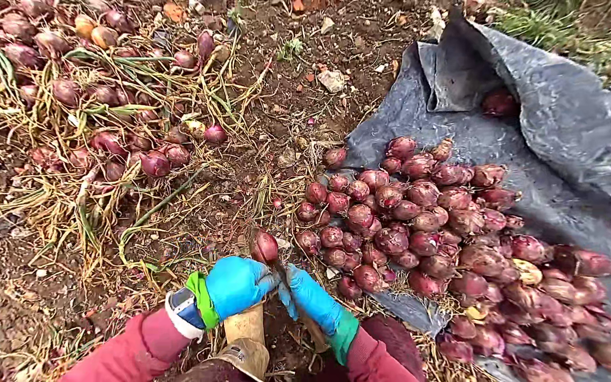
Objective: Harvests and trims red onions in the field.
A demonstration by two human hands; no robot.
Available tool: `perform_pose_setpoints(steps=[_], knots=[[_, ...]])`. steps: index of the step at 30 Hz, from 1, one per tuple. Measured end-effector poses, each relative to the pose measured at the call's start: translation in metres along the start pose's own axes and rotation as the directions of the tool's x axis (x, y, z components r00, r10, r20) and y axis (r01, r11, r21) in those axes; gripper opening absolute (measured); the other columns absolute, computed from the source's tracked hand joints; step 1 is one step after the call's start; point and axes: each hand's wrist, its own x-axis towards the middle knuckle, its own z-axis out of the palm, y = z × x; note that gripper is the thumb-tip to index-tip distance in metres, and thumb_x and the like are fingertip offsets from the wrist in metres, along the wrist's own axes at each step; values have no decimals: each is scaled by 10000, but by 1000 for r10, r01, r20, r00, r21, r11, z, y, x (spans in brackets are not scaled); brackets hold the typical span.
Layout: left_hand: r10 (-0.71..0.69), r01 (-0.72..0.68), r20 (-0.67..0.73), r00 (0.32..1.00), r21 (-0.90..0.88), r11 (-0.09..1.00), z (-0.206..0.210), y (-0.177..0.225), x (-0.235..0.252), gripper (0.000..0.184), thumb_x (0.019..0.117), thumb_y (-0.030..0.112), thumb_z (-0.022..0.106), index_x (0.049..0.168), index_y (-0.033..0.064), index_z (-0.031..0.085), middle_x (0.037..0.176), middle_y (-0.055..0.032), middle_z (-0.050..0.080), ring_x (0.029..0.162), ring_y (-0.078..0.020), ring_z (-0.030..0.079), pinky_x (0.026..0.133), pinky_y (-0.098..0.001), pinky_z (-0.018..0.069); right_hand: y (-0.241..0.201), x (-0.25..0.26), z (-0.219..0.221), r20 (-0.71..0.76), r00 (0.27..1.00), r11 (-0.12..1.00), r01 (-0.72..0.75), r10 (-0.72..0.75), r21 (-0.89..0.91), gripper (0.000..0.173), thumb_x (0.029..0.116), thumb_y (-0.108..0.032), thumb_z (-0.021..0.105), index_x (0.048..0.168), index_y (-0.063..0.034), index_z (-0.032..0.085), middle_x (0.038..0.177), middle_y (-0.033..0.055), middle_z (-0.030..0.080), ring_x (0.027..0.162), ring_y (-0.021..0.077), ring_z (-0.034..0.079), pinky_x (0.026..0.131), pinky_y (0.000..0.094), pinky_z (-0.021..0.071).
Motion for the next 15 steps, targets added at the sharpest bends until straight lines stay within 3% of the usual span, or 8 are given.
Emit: perform_pose_setpoints(steps=[2, 5, 7, 10, 13, 15], knots=[[101, -110, 122, 987, 67, 992, 9, 37, 3, 447, 1061, 480, 427, 961, 142, 702, 894, -81, 704, 883, -281, 694, 760, -579, 534, 0, -23, -9, -72, 997, 999, 34, -33, 16, 907, 832, -927, 274, 969, -100, 619, 627, 33, 580, 472, 174, 564, 435, 344, 520], [179, -176, 50, 983, -47, 983, 10, 63, 11, 410, 1060, 414, 468, 951, 90, 695, 887, -109, 694, 870, -289, 686, 755, -574, 533, 6, -41, -26, -128, 991, 999, -43, 42, -6, 902, 850, -919, 230, 958, -114, 622, 607, 50, 557, 450, 191, 534, 418, 360, 502], [174, -174, -13, 985, -114, 978, 12, 68, 19, 391, 1041, 402, 497, 947, 90, 714, 878, -105, 702, 867, -281, 689, 769, -571, 540, 18, -51, -32, -78, 995, 997, -64, 60, -50, 948, 823, -944, 217, 952, -109, 647, 598, 58, 566, 433, 197, 533, 404, 370, 500], [184, -180, 77, 980, -48, 982, 17, 74, 20, 386, 1023, 400, 511, 954, 73, 704, 898, -142, 701, 896, -336, 688, 775, -620, 527, 25, -63, -29, -18, 999, 998, 49, -49, -26, 906, 805, -948, 297, 901, -109, 627, 587, 58, 576, 427, 194, 541, 402, 369, 499], [236, -240, 135, 962, 16, 971, 26, 82, 17, 376, 1012, 397, 522, 913, 76, 691, 870, -142, 693, 861, -342, 685, 720, -626, 517, 22, -73, -15, -202, 969, 983, 162, -142, 85, 869, 807, -932, 324, 955, -117, 586, 576, 39, 576, 416, 178, 538, 398, 365, 509], [247, -248, 45, 968, 18, 969, 17, 85, 21, 355, 1009, 381, 525, 897, 86, 687, 842, -124, 688, 833, -324, 683, 694, -610, 514, 20, -73, -14, -354, 912, 958, 262, -208, 113, 877, 820, -925, 270, 933, -122, 605, 562, 37, 581, 405, 178, 548, 380, 372, 515]])
